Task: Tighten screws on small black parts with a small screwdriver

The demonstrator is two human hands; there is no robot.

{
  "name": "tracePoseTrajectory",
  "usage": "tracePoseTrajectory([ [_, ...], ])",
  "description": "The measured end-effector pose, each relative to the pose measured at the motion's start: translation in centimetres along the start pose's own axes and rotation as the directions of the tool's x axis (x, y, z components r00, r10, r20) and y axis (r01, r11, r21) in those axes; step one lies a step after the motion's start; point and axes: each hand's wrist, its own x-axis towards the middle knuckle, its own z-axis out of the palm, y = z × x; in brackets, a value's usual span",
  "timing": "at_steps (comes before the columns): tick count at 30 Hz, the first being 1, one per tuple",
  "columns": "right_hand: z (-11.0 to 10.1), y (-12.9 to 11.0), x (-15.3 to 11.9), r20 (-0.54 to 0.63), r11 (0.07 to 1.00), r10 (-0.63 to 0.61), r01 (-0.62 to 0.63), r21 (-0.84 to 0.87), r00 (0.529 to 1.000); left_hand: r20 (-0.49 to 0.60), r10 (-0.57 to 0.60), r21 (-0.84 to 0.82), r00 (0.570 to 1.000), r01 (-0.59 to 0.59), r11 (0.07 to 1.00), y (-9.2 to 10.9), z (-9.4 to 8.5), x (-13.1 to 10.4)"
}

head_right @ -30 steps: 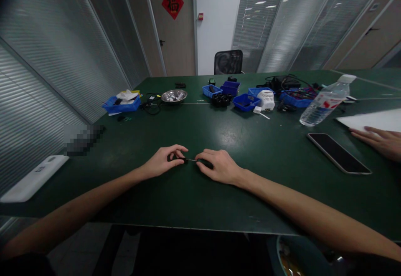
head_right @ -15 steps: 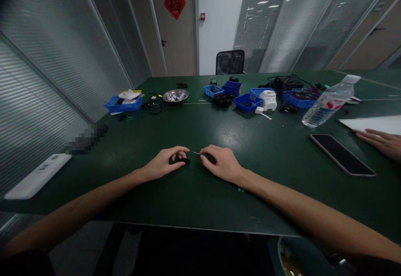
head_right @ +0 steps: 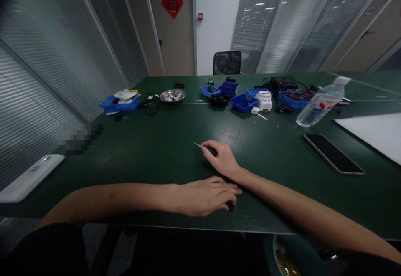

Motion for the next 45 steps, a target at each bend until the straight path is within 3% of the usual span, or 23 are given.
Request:
tracePoseTrajectory([
  [2, -0.1, 0.0, 0.0, 0.005, 1.0, 0.001, -0.001, 0.01, 1.0, 0.035, 0.012, 0.045, 0.999, -0.014, 0.999, -1.0, -0.4, -0.4],
  [4, -0.1, 0.0, 0.1, 0.007, 1.0, 0.007, -0.007, 0.015, 1.0, 0.034, -0.057, 0.08, 0.998, 0.055, 0.995, -2.3, -1.7, -2.3],
  [7, -0.3, 0.0, 0.2, 0.019, 1.0, 0.024, -0.024, 0.016, 1.0, -0.057, -0.335, 0.116, 0.941, 0.339, 0.934, -4.9, -5.2, -8.3],
  [9, -0.3, -0.2, 0.2, 0.031, 0.999, 0.037, -0.038, 0.016, 0.999, -0.155, -0.55, 0.17, 0.821, 0.57, 0.804, -7.3, -8.1, -14.0],
  [12, -0.3, -0.4, 0.3, 0.049, 0.999, 0.048, -0.049, 0.017, 0.998, -0.315, -0.76, 0.225, 0.569, 0.822, 0.523, -11.0, -12.1, -23.8],
  [14, -0.2, -0.5, 0.3, 0.057, 0.999, 0.044, -0.045, 0.014, 0.997, -0.417, -0.818, 0.224, 0.397, 0.917, 0.331, -13.1, -14.1, -30.0],
  [16, -0.2, -0.5, 0.3, 0.062, 0.999, 0.041, -0.042, 0.006, 0.997, -0.475, -0.843, 0.199, 0.252, 0.964, 0.175, -14.4, -15.4, -35.2],
  [18, -0.2, -0.5, 0.2, 0.07, 0.999, 0.046, -0.046, 0.001, 0.997, -0.548, -0.824, 0.162, 0.143, 0.985, 0.063, -15.0, -16.2, -38.9],
  [19, -0.2, -0.5, 0.2, 0.077, 0.999, 0.048, -0.048, -0.001, 0.996, -0.57, -0.815, 0.14, 0.108, 0.99, 0.033, -15.1, -16.3, -40.1],
  [22, -0.3, -0.6, 0.2, 0.086, 0.999, 0.052, -0.052, 0.001, 0.995, -0.58, -0.811, 0.117, 0.082, 0.993, 0.016, -15.3, -16.5, -41.6],
  [26, -0.4, -0.8, 0.2, 0.087, 0.999, 0.041, -0.041, 0.0, 0.995, -0.594, -0.797, 0.116, 0.106, 0.992, 0.045, -15.3, -16.5, -40.8],
  [30, -0.4, -0.7, 0.1, 0.095, 1.0, 0.028, -0.028, -0.006, 0.995, -0.628, -0.774, 0.068, 0.082, 0.996, 0.05, -14.6, -16.6, -40.3],
  [36, -0.3, -0.5, 0.1, 0.098, 1.0, 0.017, -0.015, -0.021, 0.995, -0.634, -0.773, 0.011, -0.015, 1.0, -0.028, -13.0, -16.9, -40.2],
  [41, -0.3, -0.5, 0.1, 0.098, 1.0, 0.006, -0.004, -0.024, 0.995, -0.616, -0.788, 0.138, 0.0, 0.985, -0.107, -12.6, -17.5, -40.0],
  [45, -0.3, -0.6, 0.0, 0.104, 1.0, 0.011, -0.008, -0.026, 0.995, -0.619, -0.785, 0.238, -0.036, 0.943, -0.231, -12.5, -17.4, -40.1],
])
